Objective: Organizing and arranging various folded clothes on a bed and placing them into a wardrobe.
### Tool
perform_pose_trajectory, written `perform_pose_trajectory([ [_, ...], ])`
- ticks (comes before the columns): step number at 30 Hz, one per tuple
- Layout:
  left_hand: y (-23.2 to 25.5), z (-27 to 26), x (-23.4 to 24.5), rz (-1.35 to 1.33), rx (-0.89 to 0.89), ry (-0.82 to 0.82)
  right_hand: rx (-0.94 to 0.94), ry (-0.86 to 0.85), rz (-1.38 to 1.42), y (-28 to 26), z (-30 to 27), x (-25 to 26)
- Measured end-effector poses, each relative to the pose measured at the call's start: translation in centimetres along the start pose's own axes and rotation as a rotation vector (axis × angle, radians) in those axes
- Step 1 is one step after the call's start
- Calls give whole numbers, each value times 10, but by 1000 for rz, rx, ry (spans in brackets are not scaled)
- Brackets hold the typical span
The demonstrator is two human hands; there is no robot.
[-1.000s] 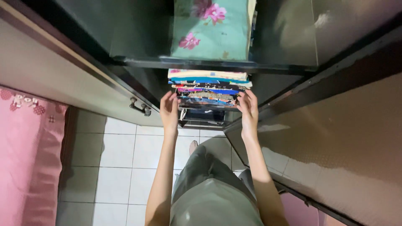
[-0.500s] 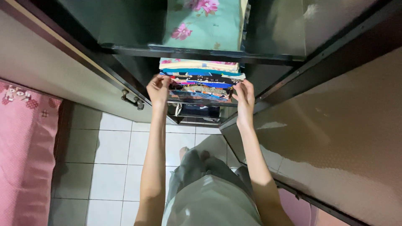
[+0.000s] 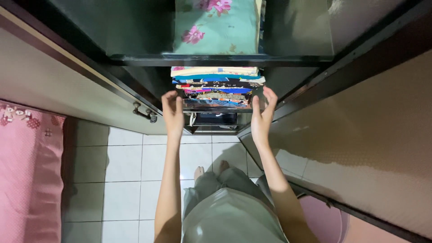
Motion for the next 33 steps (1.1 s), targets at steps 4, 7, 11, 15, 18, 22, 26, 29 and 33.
perform_pose_trajectory([
  [4,78,-41,-13,487,-306,-95,196,62,-258,-46,-24,1],
  [7,103,-63,-8,668,-285,-212,250,32,-385,-53,-46,-3],
  [11,115,-83,9,833,-335,-343,340,-50,-551,-59,-78,-17],
  [15,123,-101,35,875,-294,-396,406,-154,-628,-76,-114,-39],
  [18,124,-110,59,896,-289,-368,460,-240,-635,-91,-138,-63],
  [22,136,-118,93,942,-267,-288,526,-334,-606,-106,-162,-96],
  [26,144,-129,129,977,-243,-166,606,-432,-547,-118,-184,-127],
  [29,146,-139,153,1015,-195,-60,666,-529,-514,-124,-195,-148],
  [33,150,-161,186,1043,-113,101,758,-659,-470,-135,-215,-178],
])
Point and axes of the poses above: each hand's wrist, its own z-axis towards the middle knuckle, its own x-axis out of the back of the hand, y = z × x, the point moved 3 cm from there along z, towards the middle knuckle, and after that the axes turned 15 degrees about -z, right-handed, at the moved point
